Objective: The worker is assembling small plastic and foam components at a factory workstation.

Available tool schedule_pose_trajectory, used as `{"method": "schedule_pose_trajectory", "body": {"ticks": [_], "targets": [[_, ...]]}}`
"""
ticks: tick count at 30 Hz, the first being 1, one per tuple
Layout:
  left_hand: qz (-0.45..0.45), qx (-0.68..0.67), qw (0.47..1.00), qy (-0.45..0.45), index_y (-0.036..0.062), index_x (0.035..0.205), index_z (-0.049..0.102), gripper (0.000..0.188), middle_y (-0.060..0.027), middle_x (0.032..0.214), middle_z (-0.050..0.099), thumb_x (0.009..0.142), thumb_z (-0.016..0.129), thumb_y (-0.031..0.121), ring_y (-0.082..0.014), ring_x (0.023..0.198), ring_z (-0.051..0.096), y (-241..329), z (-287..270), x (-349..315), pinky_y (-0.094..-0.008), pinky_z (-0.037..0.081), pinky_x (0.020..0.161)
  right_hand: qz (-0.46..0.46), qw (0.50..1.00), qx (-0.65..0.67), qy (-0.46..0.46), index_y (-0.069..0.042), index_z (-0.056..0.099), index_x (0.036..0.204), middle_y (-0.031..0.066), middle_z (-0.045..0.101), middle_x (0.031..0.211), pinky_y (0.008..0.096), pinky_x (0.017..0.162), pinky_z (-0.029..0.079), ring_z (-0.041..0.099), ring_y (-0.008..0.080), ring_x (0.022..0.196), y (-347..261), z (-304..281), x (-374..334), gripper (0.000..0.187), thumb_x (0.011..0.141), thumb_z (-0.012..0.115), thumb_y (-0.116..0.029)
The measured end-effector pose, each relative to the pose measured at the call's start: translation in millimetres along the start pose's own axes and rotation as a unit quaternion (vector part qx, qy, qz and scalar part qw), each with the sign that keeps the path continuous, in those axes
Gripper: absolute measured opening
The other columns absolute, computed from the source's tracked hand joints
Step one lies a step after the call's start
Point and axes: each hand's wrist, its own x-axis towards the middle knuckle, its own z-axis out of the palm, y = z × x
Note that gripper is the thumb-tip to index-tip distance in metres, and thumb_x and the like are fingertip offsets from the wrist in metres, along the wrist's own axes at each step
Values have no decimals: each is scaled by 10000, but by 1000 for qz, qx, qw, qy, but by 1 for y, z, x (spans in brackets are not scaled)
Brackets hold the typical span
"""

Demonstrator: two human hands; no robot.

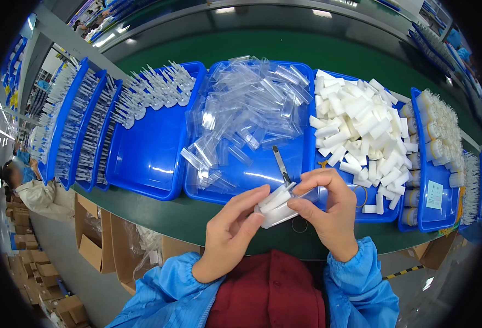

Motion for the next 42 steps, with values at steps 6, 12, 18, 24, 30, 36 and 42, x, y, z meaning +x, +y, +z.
{"method": "schedule_pose_trajectory", "body": {"ticks": [6,12,18,24,30,36,42], "targets": [[-59,-108,992,26,-68,1384,515,442,-172,1362,549,956,624,-48,-264,1294,549,-1,1,2,-374,501,1062,-165,945,-278,41,0,545,1366,146,613,1233,413,954,444,573,314,1105,-8,6,-6,795,690,900,-224],[-21,-93,994,46,-66,1325,536,429,-139,1313,516,913,653,-88,-250,1265,551,-6,7,2,-379,526,1037,-176,917,-356,19,30,361,1489,185,514,1433,450,1003,410,545,342,1215,-3,19,-17,1091,618,921,-315],[-36,-96,994,39,-45,1329,509,435,-142,1321,551,922,662,-36,-237,1241,563,-2,9,-2,-373,496,1031,-221,910,-352,-2,-4,496,1387,159,605,1338,434,971,440,604,313,1134,1,18,-15,908,589,876,-210],[-76,-140,987,-36,-37,1383,445,459,-177,1429,467,960,620,-9,-279,1306,528,0,1,1,-399,486,1061,-267,920,-287,3,-2,613,1253,160,672,1273,397,897,487,659,298,1054,6,13,-13,716,594,840,-164],[12,-143,987,-74,1,1404,461,464,-164,1517,355,968,617,-20,-305,1344,494,-3,3,0,-401,505,1046,-298,922,-246,18,5,620,1240,178,676,1269,398,875,505,668,309,1076,12,12,-15,705,591,847,-154],[6,-115,990,-84,16,1375,512,454,-159,1509,362,943,642,-38,-280,1319,511,-7,1,-1,-400,514,1053,-234,952,-194,-46,-5,618,1252,195,598,1369,413,959,471,602,336,1185,6,13,-17,681,646,878,-175],[103,115,987,-46,55,1302,612,469,-176,1429,480,859,735,-40,-292,1268,566,-2,-2,-3,-385,539,1007,-110,983,-111,-93,-52,656,1173,163,557,1382,418,1014,423,508,335,1246,-8,-3,-13,486,734,843,-142]]}}
